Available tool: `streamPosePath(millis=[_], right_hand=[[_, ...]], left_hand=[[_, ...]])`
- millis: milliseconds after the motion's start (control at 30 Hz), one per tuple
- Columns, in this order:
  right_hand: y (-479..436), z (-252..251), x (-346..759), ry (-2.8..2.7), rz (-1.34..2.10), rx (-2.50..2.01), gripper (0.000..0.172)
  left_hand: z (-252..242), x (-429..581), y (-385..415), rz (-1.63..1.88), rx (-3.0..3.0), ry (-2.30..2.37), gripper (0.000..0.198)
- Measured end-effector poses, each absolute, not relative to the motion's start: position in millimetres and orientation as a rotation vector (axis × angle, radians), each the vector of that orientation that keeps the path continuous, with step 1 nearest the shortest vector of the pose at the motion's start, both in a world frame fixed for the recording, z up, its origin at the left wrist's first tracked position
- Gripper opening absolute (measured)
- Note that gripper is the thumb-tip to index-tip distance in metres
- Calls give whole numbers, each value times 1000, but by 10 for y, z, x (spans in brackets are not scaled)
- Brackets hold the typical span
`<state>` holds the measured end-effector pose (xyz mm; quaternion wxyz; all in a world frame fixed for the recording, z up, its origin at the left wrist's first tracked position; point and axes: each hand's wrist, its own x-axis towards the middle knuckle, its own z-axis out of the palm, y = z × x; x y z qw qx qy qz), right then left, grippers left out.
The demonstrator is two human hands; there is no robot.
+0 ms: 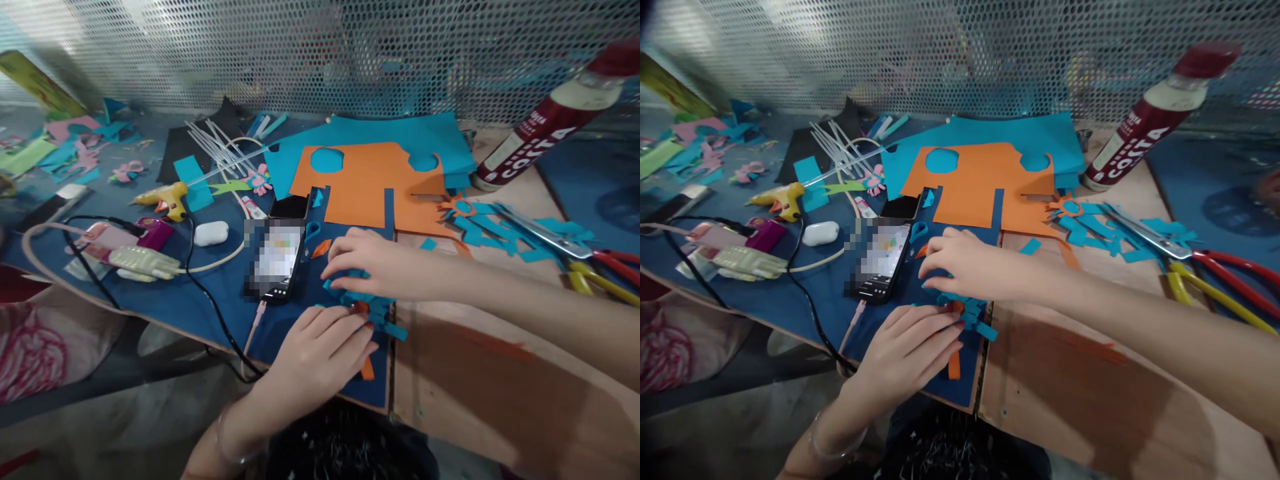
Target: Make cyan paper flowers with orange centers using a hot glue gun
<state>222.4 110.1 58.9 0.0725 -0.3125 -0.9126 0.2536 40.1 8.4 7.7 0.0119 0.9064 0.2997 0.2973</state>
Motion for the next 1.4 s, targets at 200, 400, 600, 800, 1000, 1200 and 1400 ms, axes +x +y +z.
streamPosePath(millis=[200,400,600,800,1000,1200,1400], right_hand=[[1217,549,2057,-2870,844,-905,22],[1193,591,2098,-2849,841,-959,24],[991,694,2439,-2506,794,-1306,31],[606,625,2843,-2402,783,-1498,34],[487,440,2881,-2425,653,-1439,37],[445,425,2885,-2373,497,-1415,34],[323,330,2833,-2475,429,-1261,21]], left_hand=[[51,384,93,828,2881,922,24],[57,386,68,854,2842,947,23],[115,243,11,1088,2531,1296,22],[99,121,24,1018,2410,1522,16],[126,168,31,941,2421,1543,14],[119,160,25,910,2435,1560,15],[109,166,30,873,2430,1543,16]])
